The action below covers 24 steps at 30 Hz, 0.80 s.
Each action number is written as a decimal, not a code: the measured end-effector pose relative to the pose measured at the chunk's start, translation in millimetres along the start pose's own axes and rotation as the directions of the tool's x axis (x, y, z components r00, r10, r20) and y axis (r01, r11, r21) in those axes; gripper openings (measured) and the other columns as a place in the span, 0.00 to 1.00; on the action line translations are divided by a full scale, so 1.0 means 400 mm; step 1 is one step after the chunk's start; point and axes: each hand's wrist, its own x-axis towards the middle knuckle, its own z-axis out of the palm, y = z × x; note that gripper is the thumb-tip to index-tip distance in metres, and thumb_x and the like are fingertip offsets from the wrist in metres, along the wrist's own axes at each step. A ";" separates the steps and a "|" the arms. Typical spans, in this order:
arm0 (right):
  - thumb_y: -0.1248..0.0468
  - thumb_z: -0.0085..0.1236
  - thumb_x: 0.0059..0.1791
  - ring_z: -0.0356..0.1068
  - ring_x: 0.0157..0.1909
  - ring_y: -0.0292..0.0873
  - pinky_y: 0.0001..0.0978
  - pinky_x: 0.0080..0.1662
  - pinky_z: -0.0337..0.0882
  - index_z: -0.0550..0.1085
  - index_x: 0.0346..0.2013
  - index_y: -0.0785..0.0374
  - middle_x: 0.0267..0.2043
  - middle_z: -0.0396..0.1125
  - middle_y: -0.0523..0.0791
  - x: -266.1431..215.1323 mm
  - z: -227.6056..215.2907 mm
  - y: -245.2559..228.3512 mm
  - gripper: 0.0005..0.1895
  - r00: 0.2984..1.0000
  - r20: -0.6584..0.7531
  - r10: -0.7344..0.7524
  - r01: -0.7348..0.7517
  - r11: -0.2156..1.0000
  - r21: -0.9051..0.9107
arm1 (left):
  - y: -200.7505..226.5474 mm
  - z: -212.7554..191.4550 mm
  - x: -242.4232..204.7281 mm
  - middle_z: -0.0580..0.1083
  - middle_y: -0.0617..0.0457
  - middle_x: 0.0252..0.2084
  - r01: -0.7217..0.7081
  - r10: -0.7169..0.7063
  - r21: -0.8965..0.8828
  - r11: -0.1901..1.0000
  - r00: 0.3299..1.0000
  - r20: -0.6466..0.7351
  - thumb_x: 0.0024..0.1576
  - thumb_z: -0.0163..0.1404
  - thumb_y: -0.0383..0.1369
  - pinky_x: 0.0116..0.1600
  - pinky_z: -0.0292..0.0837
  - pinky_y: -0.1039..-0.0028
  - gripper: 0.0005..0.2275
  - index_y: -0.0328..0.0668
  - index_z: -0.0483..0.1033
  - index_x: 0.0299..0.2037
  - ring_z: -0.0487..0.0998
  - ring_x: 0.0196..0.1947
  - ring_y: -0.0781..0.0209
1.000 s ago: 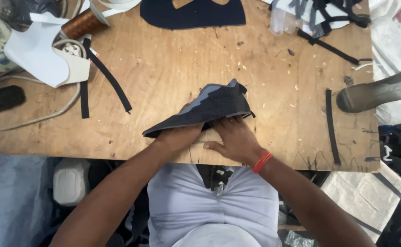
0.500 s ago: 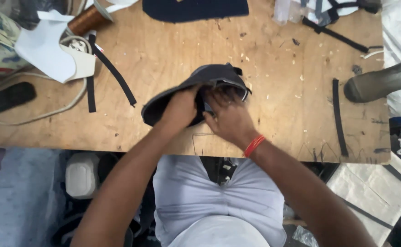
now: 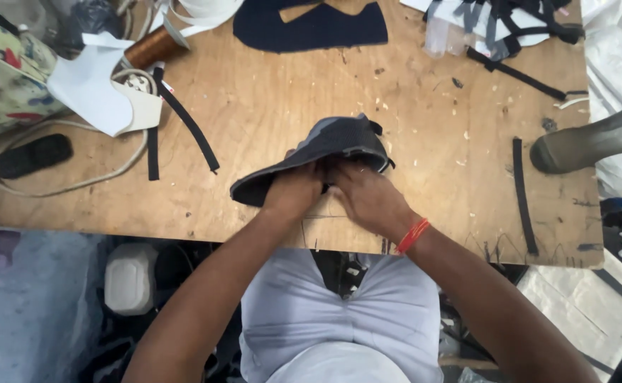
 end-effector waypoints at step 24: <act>0.65 0.51 0.57 0.72 0.48 0.56 0.43 0.48 0.72 0.75 0.51 0.65 0.47 0.71 0.52 0.014 -0.158 -0.038 0.11 0.787 -0.569 0.236 -0.050 0.945 0.323 | 0.112 -0.178 -0.026 0.59 0.25 0.71 -0.038 -0.443 -0.859 0.510 0.845 -0.300 0.66 0.41 0.27 0.73 0.60 0.60 0.26 0.21 0.51 0.73 0.62 0.71 0.32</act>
